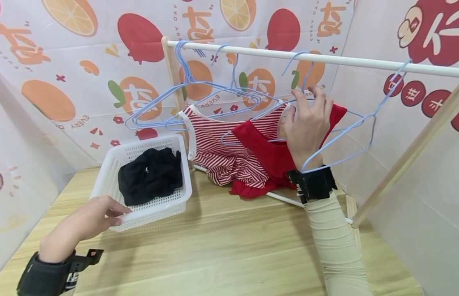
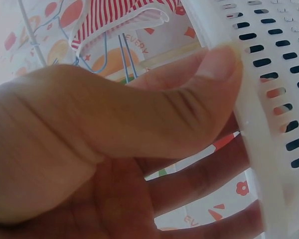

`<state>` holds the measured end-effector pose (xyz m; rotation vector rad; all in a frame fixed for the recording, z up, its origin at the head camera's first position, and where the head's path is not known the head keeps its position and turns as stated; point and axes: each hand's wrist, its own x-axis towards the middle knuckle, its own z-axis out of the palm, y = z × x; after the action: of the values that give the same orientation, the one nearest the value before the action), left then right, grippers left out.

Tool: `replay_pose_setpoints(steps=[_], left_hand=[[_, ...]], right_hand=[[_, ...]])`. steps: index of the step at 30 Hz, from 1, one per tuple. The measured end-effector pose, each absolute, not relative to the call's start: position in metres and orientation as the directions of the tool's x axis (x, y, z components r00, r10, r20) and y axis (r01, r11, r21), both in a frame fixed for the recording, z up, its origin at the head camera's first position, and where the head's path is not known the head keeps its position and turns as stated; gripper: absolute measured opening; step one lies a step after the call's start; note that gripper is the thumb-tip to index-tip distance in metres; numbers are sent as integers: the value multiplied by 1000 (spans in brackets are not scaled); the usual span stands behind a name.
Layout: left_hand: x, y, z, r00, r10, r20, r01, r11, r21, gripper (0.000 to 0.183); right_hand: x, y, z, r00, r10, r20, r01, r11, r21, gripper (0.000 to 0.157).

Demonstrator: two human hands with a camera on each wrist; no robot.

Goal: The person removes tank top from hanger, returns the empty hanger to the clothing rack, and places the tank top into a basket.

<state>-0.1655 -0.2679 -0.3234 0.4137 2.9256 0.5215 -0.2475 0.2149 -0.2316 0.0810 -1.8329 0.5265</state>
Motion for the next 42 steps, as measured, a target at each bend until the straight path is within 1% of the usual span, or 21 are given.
replay_pose_setpoints(steps=[3,10,18,22,26,32,38,42], left_hand=[[-165,-268,-323,-952,292,-91,242,902,357,24],[-165,-267,-323,-952,294,-87,245,901,359,24],[-165,-267,-324,-952,290,-94,241,904,352,24],[-165,-267,-325,-952,294,-86,247,904,350,24],[-165,-267,-325,-952,295,-82,250,903,350,24],[-166,-268,-326,-951,301,-73,259,902,346,25],[-168,-269,-327,-951,300,-80,256,904,342,26],[-169,-269,-327,-951,297,-87,250,903,348,26]], right_hand=[[-248,218,-229,-337,198,921,-309,900,-307,35],[-252,220,-226,-346,255,903,-304,880,-365,31],[-261,222,-224,-294,286,912,-307,875,-374,34],[-268,222,-218,-281,321,905,-330,853,-405,32],[-274,222,-212,-273,323,906,-343,847,-405,32],[-283,220,-203,-284,348,893,-350,830,-434,29],[-288,220,-197,-312,371,875,-319,826,-465,27],[-292,221,-193,-327,342,881,-332,831,-446,27]])
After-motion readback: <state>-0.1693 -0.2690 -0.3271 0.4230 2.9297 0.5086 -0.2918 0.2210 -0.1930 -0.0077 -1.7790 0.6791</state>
